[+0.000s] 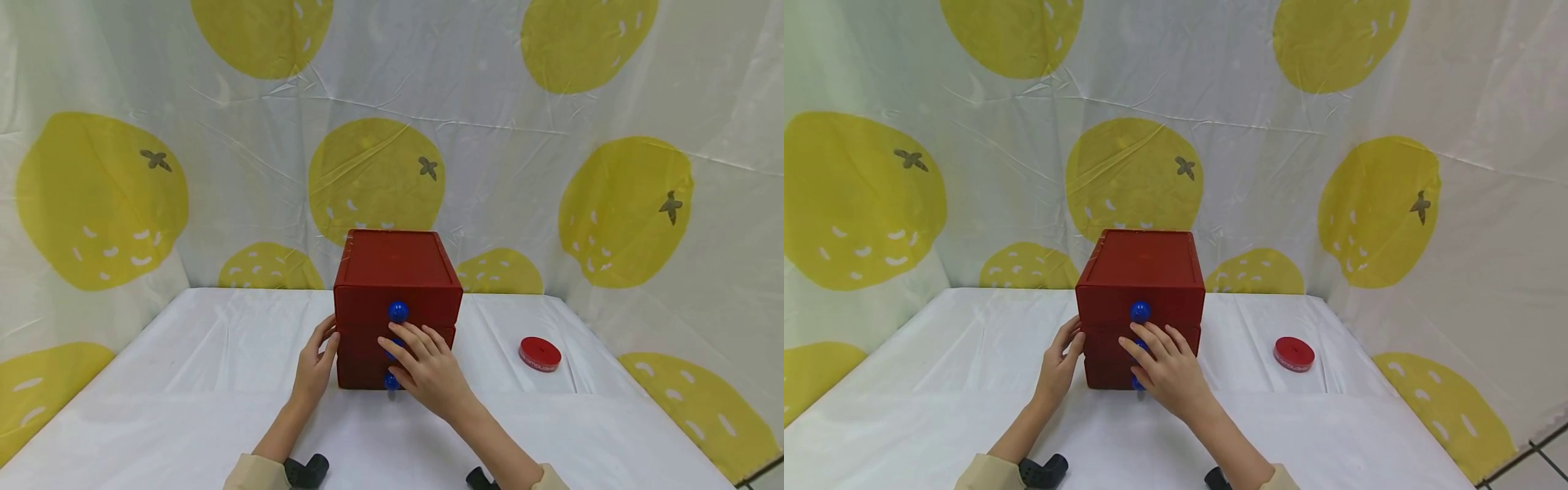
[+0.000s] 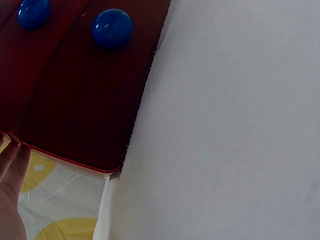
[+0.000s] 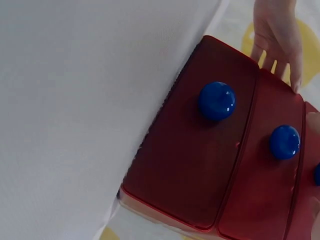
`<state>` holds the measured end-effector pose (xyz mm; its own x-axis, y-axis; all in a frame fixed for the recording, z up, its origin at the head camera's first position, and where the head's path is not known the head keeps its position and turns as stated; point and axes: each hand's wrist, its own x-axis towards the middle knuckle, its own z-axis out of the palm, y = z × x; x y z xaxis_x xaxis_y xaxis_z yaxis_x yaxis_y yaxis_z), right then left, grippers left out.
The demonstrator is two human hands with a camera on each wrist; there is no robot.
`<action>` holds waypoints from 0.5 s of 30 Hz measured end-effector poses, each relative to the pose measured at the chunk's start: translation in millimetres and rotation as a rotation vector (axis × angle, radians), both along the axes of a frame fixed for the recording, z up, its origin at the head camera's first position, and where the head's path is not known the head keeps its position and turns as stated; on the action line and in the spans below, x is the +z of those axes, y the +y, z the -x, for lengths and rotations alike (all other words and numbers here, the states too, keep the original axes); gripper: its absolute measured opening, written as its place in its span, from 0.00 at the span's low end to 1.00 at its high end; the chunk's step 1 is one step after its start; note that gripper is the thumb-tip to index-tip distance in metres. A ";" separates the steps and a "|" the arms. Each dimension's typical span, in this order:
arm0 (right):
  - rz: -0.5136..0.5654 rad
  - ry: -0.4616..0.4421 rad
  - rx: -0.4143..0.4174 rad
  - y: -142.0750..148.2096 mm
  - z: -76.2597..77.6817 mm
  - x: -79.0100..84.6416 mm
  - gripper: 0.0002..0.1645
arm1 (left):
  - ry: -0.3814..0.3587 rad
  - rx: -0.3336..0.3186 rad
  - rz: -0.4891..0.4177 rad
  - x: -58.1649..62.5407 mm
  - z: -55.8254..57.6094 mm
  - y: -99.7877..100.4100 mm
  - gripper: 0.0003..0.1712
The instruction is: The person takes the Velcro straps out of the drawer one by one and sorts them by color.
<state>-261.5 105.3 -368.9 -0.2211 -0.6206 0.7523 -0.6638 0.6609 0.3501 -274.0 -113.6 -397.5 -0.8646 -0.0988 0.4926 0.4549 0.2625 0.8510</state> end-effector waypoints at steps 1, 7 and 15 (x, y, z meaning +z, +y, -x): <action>-0.008 -0.015 -0.006 -0.1 -0.3 -0.1 0.32 | 0.002 -0.002 0.001 3.2 -2.9 0.7 0.22; -0.067 -0.096 -0.050 0.3 -1.3 -2.9 0.39 | 0.012 0.007 0.022 15.8 -15.3 4.0 0.22; -0.121 -0.138 -0.088 0.5 -1.5 -5.8 0.37 | 0.013 -0.001 0.007 14.4 -13.8 3.6 0.22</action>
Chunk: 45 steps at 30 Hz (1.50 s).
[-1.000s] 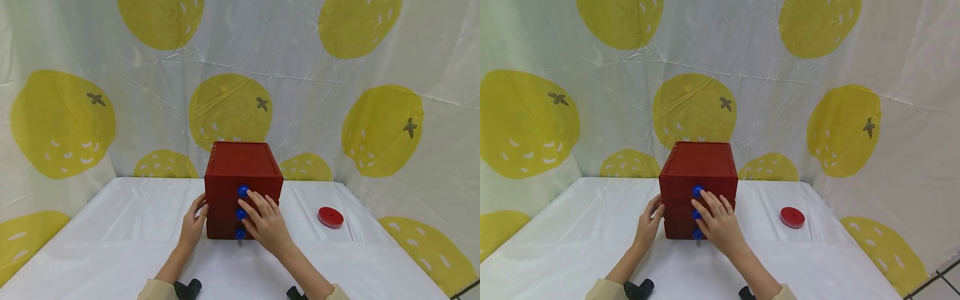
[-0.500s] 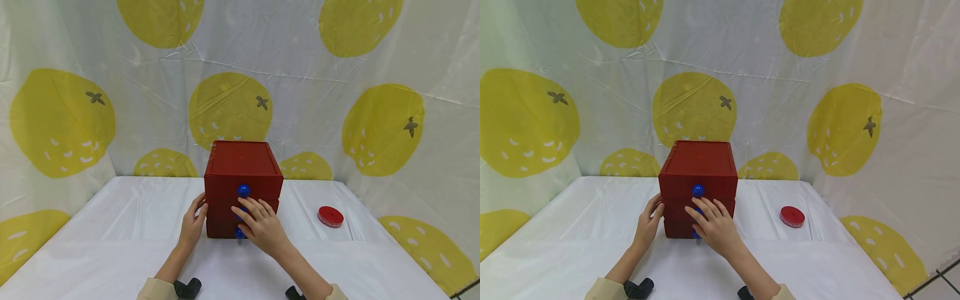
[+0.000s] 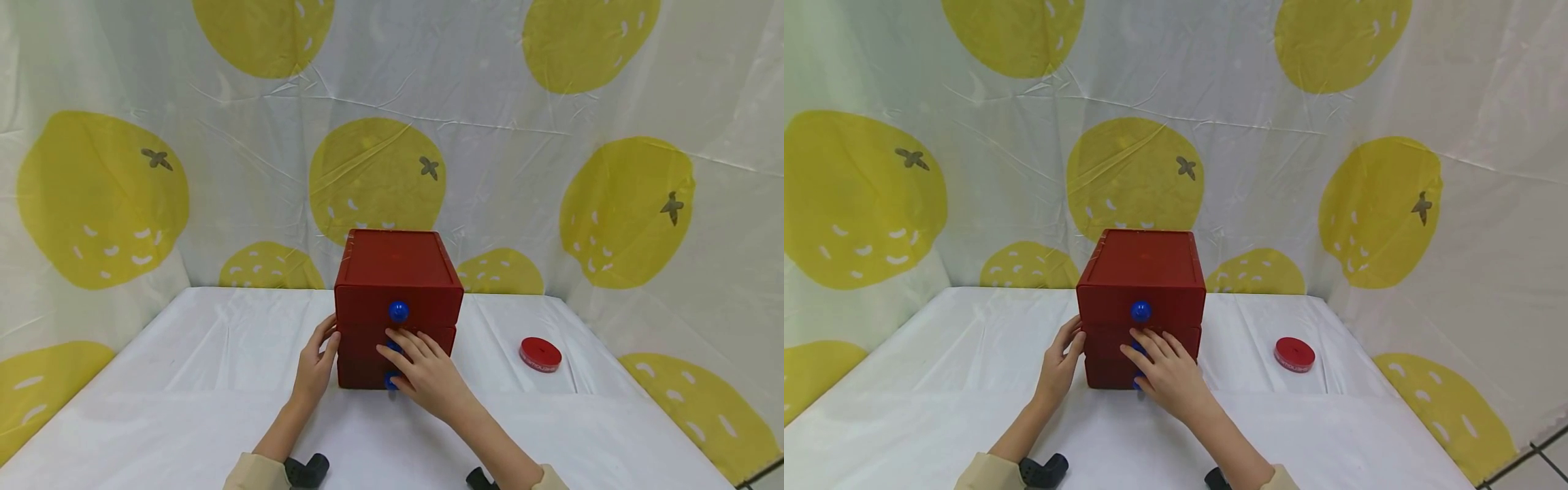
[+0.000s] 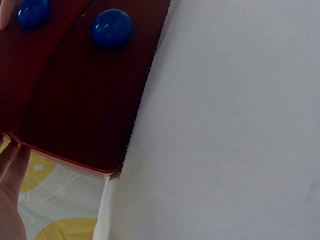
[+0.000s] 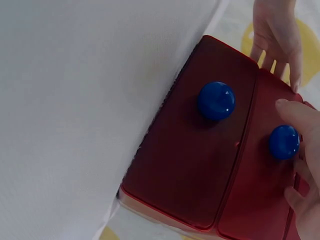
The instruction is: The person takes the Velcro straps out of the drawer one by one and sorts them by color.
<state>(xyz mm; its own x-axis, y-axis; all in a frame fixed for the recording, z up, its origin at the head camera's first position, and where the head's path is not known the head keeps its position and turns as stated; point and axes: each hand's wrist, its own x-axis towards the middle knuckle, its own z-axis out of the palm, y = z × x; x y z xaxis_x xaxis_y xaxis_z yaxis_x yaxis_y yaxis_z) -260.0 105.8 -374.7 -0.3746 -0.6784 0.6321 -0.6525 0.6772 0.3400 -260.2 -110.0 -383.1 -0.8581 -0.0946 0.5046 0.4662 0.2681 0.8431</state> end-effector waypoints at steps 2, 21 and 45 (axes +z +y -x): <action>-0.010 -0.008 -0.004 -0.2 -0.3 0.1 0.37 | -0.001 0.001 -0.001 0.1 0.3 0.0 0.22; -0.034 -0.118 0.013 -2.9 -3.3 -0.3 0.34 | 0.040 0.004 -0.018 -27.4 23.3 -5.7 0.20; 0.000 -0.144 0.091 -1.4 -4.5 2.2 0.29 | 0.028 -0.018 -0.028 -3.2 0.3 -0.2 0.21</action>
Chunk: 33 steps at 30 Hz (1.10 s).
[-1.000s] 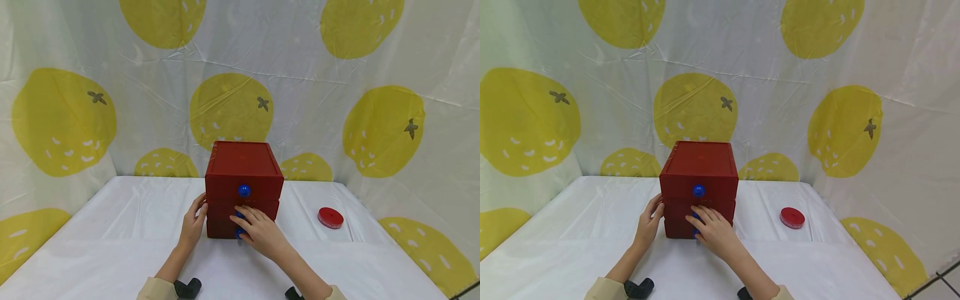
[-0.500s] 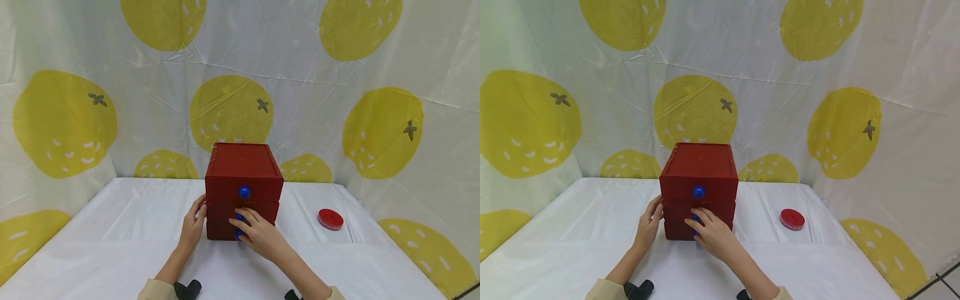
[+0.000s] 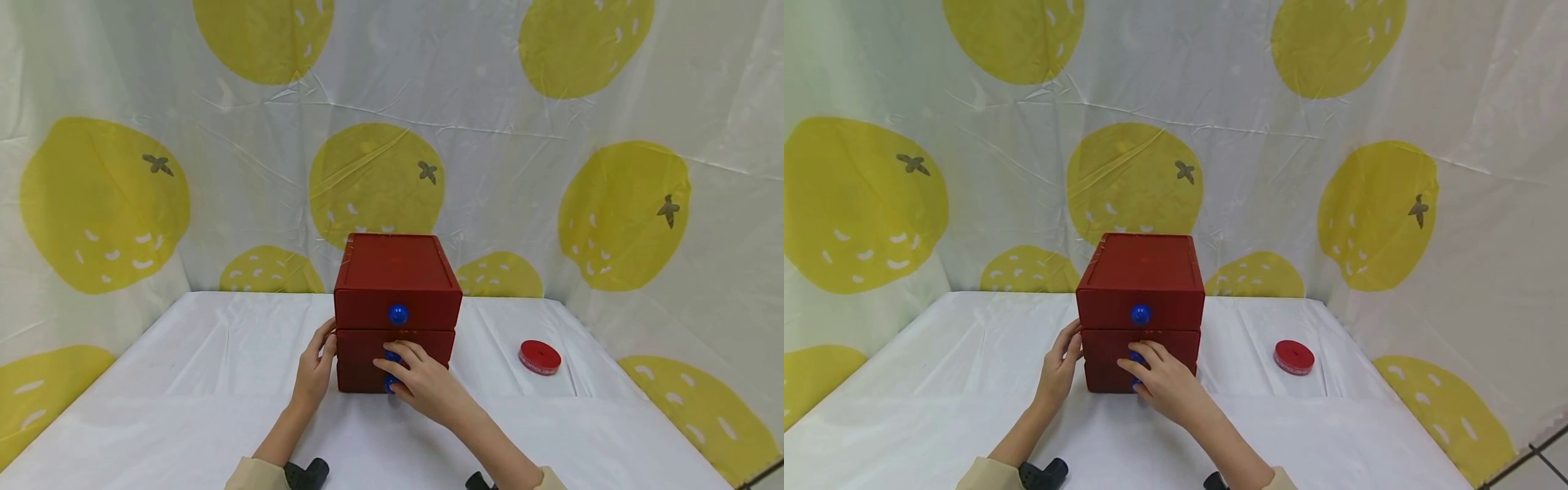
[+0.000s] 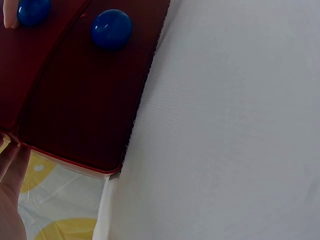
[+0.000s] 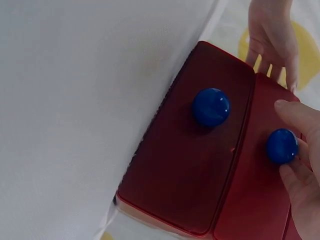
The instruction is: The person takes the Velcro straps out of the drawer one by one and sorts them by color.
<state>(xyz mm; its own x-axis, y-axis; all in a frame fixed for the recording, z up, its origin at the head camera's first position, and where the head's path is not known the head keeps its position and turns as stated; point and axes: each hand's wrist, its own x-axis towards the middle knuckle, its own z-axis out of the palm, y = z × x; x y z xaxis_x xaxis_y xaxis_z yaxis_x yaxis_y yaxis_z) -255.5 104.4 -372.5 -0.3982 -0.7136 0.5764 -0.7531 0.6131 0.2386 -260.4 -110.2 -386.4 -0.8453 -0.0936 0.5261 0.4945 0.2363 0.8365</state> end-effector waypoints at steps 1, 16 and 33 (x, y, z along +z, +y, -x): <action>0.001 0.001 0.003 0.0 0.0 0.1 0.29 | 0.001 -0.001 0.000 -0.3 0.4 -0.2 0.21; 0.012 0.014 0.030 -0.1 -0.5 1.0 0.27 | -0.007 -0.010 0.004 1.6 -0.7 -0.2 0.21; 0.039 -0.006 0.054 -1.0 -3.3 3.7 0.18 | -0.015 0.000 -0.003 0.9 0.5 -0.2 0.21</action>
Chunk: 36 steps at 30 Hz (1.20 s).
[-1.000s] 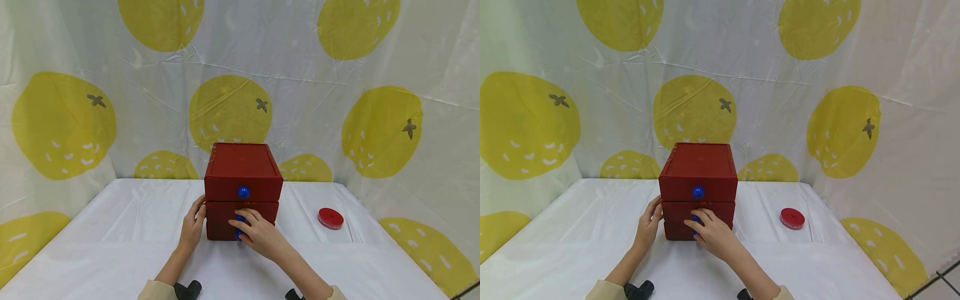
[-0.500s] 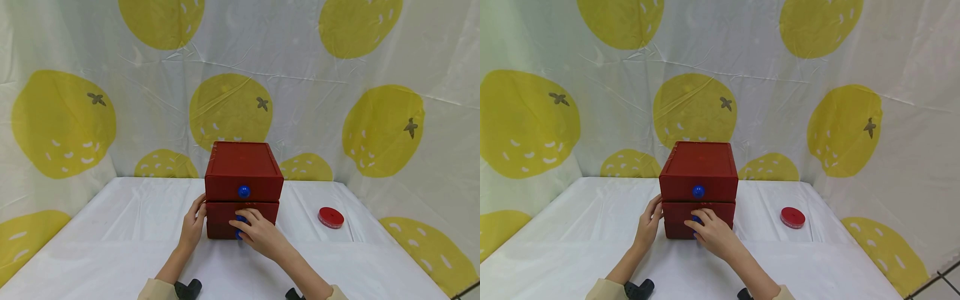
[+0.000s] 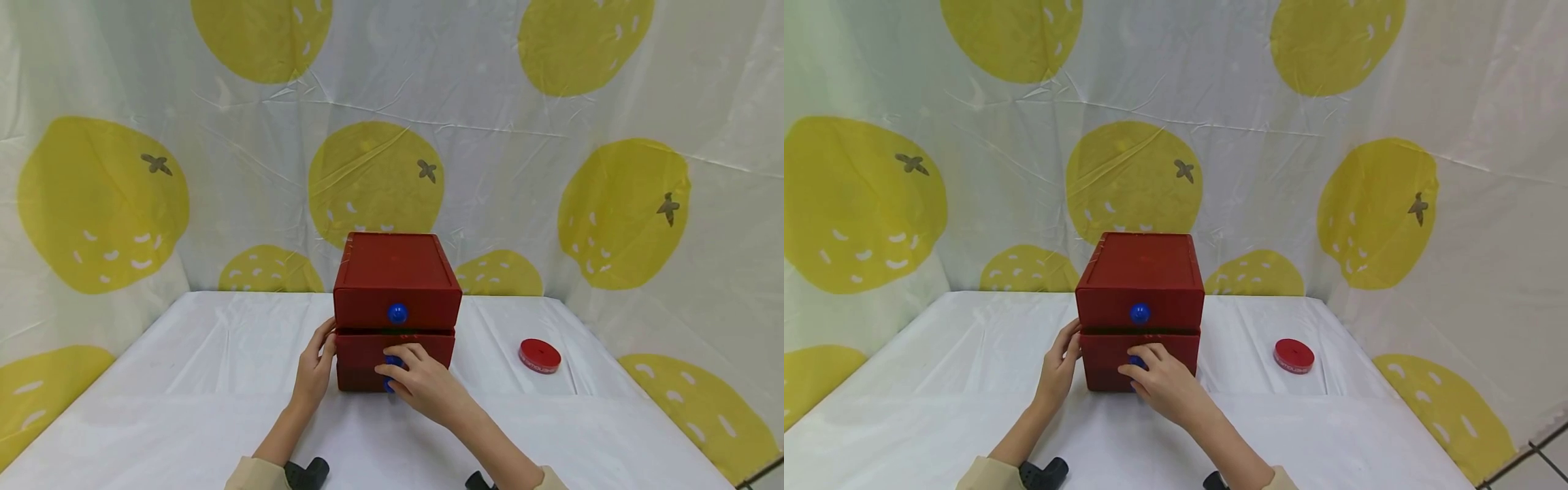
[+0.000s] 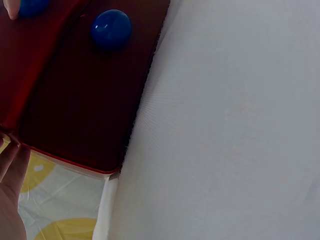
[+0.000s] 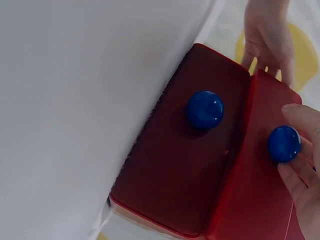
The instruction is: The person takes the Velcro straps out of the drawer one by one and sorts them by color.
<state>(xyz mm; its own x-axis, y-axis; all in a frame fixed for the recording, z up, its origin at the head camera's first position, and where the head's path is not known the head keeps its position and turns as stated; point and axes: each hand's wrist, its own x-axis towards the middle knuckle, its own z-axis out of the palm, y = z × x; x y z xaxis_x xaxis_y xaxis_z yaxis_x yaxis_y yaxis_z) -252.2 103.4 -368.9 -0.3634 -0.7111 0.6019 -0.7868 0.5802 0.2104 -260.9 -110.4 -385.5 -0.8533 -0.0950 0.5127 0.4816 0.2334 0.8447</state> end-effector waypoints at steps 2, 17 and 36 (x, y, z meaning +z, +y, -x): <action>-0.002 0.000 -0.002 -0.2 -0.7 0.3 0.18 | 0.014 -0.007 -0.011 -6.0 5.6 -1.2 0.21; 0.015 0.020 0.009 -0.8 -2.2 -0.7 0.16 | 0.035 0.022 -0.001 -28.3 21.1 -5.0 0.21; 0.005 0.068 0.028 -1.5 -2.3 4.1 0.15 | 0.063 0.022 -0.003 -27.2 23.4 -5.3 0.20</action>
<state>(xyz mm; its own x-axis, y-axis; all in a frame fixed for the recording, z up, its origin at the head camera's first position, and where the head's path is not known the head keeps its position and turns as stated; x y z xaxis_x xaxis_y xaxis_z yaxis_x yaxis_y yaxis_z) -249.9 101.9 -364.8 -0.3018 -0.7173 0.6280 -0.7868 0.5594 0.2608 -284.3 -115.7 -412.7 -0.8169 -0.1152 0.5651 0.5287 0.2420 0.8136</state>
